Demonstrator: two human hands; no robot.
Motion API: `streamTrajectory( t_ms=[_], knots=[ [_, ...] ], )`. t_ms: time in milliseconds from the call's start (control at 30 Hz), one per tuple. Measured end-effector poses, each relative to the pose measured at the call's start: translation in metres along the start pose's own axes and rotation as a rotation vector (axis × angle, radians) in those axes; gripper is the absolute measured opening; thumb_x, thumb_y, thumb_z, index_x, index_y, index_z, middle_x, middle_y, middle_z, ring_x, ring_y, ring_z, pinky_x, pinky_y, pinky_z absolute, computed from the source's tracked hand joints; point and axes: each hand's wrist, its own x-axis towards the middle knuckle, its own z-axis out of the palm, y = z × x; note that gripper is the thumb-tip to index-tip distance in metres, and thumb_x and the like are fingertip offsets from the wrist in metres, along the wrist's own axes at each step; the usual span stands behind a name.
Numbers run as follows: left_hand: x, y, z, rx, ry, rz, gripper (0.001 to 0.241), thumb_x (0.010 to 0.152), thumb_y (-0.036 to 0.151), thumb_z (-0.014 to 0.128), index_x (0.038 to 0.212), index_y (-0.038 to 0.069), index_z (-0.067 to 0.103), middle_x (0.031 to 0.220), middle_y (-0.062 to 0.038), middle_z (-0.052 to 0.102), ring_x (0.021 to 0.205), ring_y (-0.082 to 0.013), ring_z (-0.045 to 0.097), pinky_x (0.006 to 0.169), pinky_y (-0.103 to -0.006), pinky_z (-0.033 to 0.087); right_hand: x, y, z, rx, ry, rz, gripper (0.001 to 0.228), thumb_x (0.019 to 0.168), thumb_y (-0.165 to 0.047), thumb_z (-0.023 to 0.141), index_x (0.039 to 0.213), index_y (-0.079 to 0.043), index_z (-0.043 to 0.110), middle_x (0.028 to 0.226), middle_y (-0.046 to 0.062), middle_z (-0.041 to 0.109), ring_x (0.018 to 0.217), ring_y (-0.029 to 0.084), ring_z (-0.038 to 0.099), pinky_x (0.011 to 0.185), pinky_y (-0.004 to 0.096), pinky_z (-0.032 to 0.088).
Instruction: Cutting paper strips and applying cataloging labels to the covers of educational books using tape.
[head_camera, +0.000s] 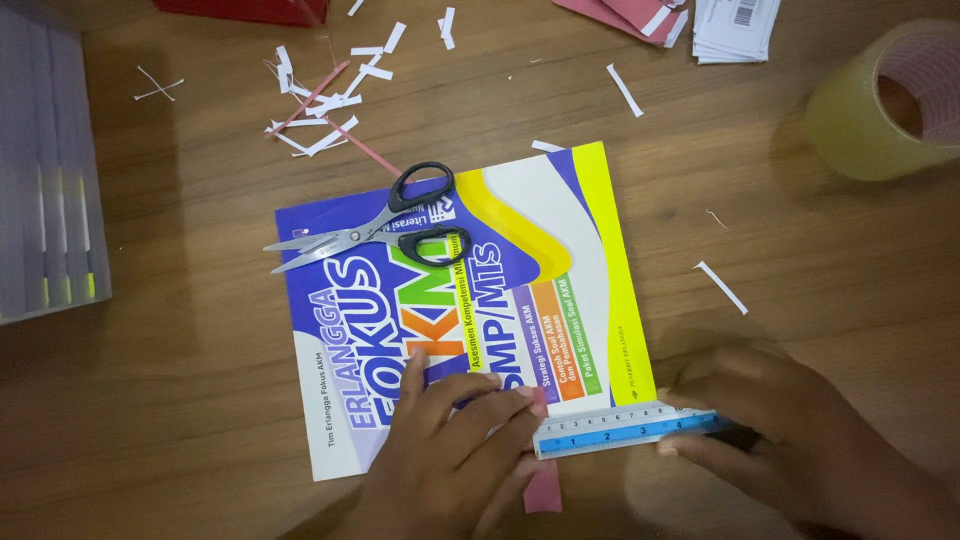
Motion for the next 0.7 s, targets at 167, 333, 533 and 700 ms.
streamTrajectory(
  t_ms=[167,333,533,700],
  knots=[
    [0.002,0.002,-0.002,0.021,0.035,-0.018,0.035,0.090,0.028,0.079,0.119,0.011,0.070,0.125,-0.008,0.070,0.115,-0.0299,0.059,0.110,-0.0841,0.019,-0.004,0.022,-0.011,-0.109,-0.122,0.028,0.055,0.069,-0.062,0.088,0.115,-0.034,0.079,0.119,-0.012,0.076,0.110,0.011,0.071,0.088,0.036,0.059],
    [0.006,0.003,-0.007,-0.016,0.010,-0.011,0.032,0.090,0.029,0.076,0.115,0.008,0.071,0.122,-0.010,0.071,0.114,-0.0281,0.059,0.111,-0.0845,0.015,0.013,0.005,-0.049,-0.111,0.139,0.160,0.055,0.054,-0.046,0.095,0.105,-0.032,0.082,0.075,-0.005,0.077,0.053,0.015,0.070,0.053,0.031,0.053],
    [0.006,0.001,-0.011,-0.006,0.119,0.107,0.051,0.074,0.025,0.082,0.119,0.006,0.070,0.119,-0.008,0.068,0.108,-0.0300,0.058,0.109,-0.0791,0.020,0.054,-0.044,-0.042,-0.102,0.208,0.105,0.053,0.070,-0.038,0.084,0.121,-0.026,0.072,0.099,0.001,0.075,0.077,0.021,0.072,0.069,0.036,0.058],
    [-0.005,-0.018,0.004,-0.013,-0.027,0.106,0.037,0.091,0.012,0.064,0.128,0.007,0.066,0.129,-0.011,0.065,0.120,-0.0337,0.053,0.109,-0.0823,0.015,0.080,-0.058,-0.060,-0.119,0.290,-0.224,0.069,0.067,-0.044,0.087,0.124,-0.012,0.067,0.113,0.006,0.071,0.094,0.024,0.068,0.081,0.038,0.054]
  ],
)
